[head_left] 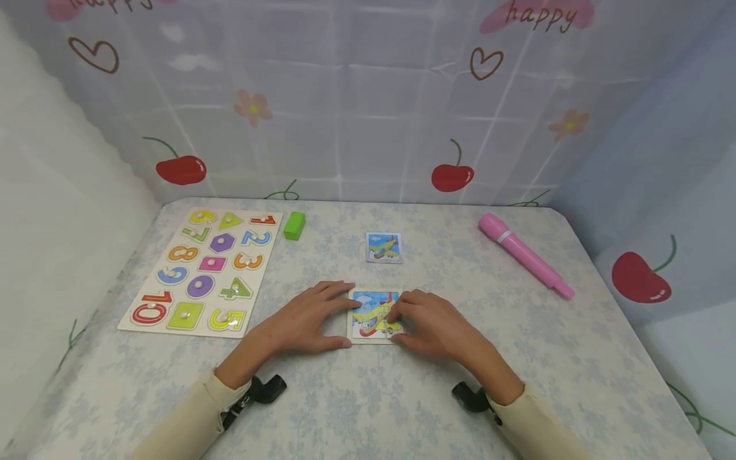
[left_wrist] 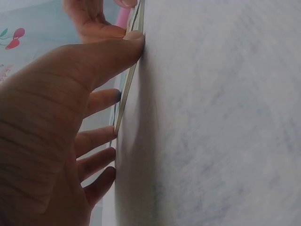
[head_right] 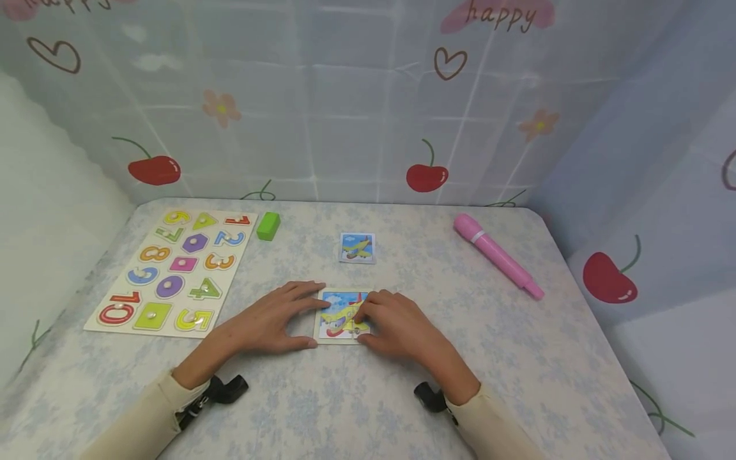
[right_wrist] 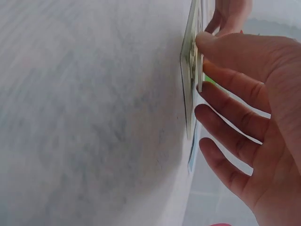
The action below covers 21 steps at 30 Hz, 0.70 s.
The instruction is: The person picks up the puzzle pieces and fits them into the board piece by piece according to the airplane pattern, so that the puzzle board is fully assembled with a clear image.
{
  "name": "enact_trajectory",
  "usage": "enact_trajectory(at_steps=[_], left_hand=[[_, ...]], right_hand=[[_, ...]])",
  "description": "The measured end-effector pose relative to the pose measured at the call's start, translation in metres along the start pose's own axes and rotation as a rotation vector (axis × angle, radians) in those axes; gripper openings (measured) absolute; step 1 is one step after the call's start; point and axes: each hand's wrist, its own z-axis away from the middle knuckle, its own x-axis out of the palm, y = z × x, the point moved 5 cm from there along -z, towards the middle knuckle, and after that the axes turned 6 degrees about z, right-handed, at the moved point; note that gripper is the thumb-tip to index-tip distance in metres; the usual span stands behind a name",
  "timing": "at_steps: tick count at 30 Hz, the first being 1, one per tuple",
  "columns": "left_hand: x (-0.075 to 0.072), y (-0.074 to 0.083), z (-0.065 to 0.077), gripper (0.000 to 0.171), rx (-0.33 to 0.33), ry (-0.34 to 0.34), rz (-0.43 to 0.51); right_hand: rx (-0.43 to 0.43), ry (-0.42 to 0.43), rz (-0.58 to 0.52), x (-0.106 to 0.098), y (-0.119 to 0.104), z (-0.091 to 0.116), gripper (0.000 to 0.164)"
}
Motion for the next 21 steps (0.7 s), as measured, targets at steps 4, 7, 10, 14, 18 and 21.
enact_trajectory(at_steps=[4,7,10,14,18,21], left_hand=[[0.0013,-0.0008,-0.0012,0.072,-0.001,-0.005,0.005],[0.0020,-0.0013,-0.0017,0.073,-0.006,-0.010,0.008],[0.0020,-0.0011,-0.0020,0.072,0.001,-0.008,0.005],[0.0017,-0.0004,-0.0020,0.072,0.017,-0.001,0.006],[0.0016,-0.0004,-0.0016,0.073,0.013,-0.004,0.010],[0.0015,-0.0006,-0.0014,0.073,0.004,-0.007,0.016]], right_hand=[[0.009,0.001,0.003,0.0014,-0.0002,-0.0016,0.028],[0.008,-0.001,0.000,0.0024,-0.0001,-0.0017,0.028],[0.006,-0.001,-0.001,0.0031,0.0002,-0.0019,0.028],[0.001,0.002,-0.003,0.0036,0.0006,-0.0021,0.025],[-0.021,0.010,-0.012,0.0039,0.0002,-0.0016,0.023],[-0.042,0.006,-0.016,0.0045,-0.0005,0.0002,0.022]])
